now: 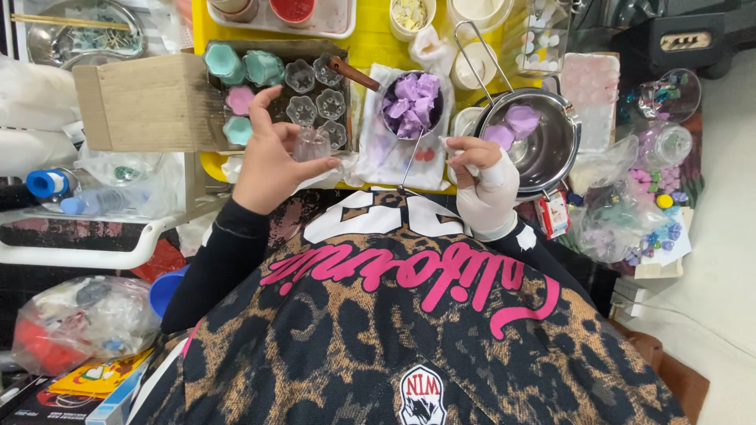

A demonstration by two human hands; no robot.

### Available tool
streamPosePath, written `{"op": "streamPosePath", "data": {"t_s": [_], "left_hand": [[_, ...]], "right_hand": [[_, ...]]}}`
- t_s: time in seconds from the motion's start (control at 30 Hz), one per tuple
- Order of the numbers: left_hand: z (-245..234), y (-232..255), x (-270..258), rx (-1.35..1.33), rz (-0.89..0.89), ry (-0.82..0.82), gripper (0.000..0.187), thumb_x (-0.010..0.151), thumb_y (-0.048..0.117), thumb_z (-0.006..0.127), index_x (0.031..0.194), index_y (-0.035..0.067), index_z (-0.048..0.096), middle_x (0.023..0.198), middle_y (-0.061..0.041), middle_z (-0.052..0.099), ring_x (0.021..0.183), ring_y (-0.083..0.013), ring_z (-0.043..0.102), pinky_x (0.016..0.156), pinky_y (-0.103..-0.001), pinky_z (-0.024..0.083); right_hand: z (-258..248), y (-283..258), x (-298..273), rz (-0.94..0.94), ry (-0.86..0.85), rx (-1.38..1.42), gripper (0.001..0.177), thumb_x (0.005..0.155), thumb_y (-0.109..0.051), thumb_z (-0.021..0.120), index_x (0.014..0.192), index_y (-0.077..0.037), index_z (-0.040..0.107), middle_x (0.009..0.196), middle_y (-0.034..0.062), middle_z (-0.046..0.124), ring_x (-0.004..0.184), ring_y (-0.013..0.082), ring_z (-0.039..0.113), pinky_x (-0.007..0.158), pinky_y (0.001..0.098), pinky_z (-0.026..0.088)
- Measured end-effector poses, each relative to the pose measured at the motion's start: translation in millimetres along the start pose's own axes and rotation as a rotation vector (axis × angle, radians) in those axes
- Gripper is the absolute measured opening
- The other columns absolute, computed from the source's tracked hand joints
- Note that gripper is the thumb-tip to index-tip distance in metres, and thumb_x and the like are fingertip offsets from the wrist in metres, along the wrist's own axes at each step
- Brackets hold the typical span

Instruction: Prepare and assemble decorative scented candles using wax shapes and liquid wax.

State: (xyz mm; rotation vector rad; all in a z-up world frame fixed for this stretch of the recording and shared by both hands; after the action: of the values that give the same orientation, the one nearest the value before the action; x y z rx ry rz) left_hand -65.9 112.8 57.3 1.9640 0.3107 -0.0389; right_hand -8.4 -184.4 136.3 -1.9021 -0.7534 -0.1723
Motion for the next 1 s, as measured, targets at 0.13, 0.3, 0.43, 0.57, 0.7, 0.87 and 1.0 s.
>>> {"op": "streamPosePath", "data": {"t_s": [0.13, 0.3, 0.43, 0.57, 0.7, 0.87, 1.0], "left_hand": [[-21, -12, -2, 0.242, 0.064, 0.094, 0.088, 0.078, 0.023, 0.094, 0.138, 0.0, 0.033, 0.1, -0.014, 0.071, 0.093, -0.0266, 0.072, 0.082, -0.037, 0.056], [-40, -29, 0, 0.504, 0.043, 0.225, 0.051, 0.083, 0.025, 0.086, 0.116, 0.0, 0.055, 0.103, -0.015, 0.07, 0.095, -0.0346, 0.07, 0.085, -0.044, 0.055], [-23, -20, 1, 0.727, 0.222, 0.249, 0.047, 0.074, 0.025, 0.089, 0.11, 0.01, 0.063, 0.107, -0.013, 0.067, 0.094, -0.0323, 0.068, 0.079, -0.046, 0.052], [3, -37, 14, 0.8, 0.169, 0.196, 0.054, 0.074, 0.03, 0.09, 0.114, 0.007, 0.06, 0.1, -0.012, 0.064, 0.088, -0.0314, 0.065, 0.073, -0.048, 0.049], [15, -44, 22, 0.833, 0.128, 0.159, 0.063, 0.069, 0.03, 0.09, 0.113, 0.004, 0.052, 0.097, -0.014, 0.066, 0.086, -0.0333, 0.067, 0.07, -0.05, 0.049], [23, -62, 32, 0.77, 0.02, 0.071, 0.082, 0.073, 0.028, 0.089, 0.13, -0.003, 0.038, 0.097, -0.021, 0.068, 0.084, -0.0387, 0.069, 0.07, -0.048, 0.054], [28, -72, 38, 0.763, 0.006, 0.02, 0.097, 0.073, 0.031, 0.09, 0.141, -0.006, 0.03, 0.093, -0.023, 0.07, 0.081, -0.0399, 0.071, 0.068, -0.046, 0.057]], "right_hand": [[2, 0, -2, 0.016, 0.0, 0.012, 0.019, 0.098, 0.011, 0.069, 0.102, -0.003, 0.057, 0.116, 0.0144, 0.071, 0.099, 0.0252, 0.07, 0.089, 0.0316, 0.054], [2, 4, -9, 0.047, 0.004, 0.028, 0.017, 0.099, 0.012, 0.067, 0.102, -0.003, 0.058, 0.116, 0.015, 0.071, 0.1, 0.0242, 0.071, 0.089, 0.031, 0.055], [2, 1, -13, 0.045, 0.033, 0.009, 0.018, 0.099, 0.011, 0.069, 0.102, -0.003, 0.058, 0.116, 0.0144, 0.071, 0.1, 0.0244, 0.071, 0.089, 0.0312, 0.055], [0, -2, -14, 0.045, 0.046, -0.04, 0.018, 0.098, 0.011, 0.069, 0.102, -0.004, 0.059, 0.117, 0.0139, 0.071, 0.098, 0.024, 0.07, 0.088, 0.031, 0.054], [-2, 2, -19, 0.081, 0.083, -0.04, 0.019, 0.098, 0.011, 0.07, 0.101, -0.004, 0.06, 0.118, 0.014, 0.072, 0.094, 0.0214, 0.069, 0.087, 0.0296, 0.054], [-2, 8, -24, 0.108, 0.111, -0.034, 0.018, 0.098, 0.009, 0.071, 0.102, -0.004, 0.059, 0.118, 0.014, 0.071, 0.094, 0.0211, 0.069, 0.087, 0.0295, 0.054], [-2, 2, -22, 0.07, 0.104, -0.109, 0.018, 0.099, 0.005, 0.074, 0.105, -0.004, 0.058, 0.119, 0.0141, 0.072, 0.098, 0.0259, 0.07, 0.089, 0.0321, 0.053]]}}
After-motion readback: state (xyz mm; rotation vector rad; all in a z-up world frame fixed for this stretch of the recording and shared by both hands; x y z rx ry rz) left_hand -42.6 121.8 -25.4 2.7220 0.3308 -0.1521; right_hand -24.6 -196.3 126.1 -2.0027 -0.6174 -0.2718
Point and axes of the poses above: each hand's wrist, its own x-axis towards the middle knuckle, its own z-axis out of the palm, y = z × x, the point moved 10 cm from there along x, towards the middle knuckle
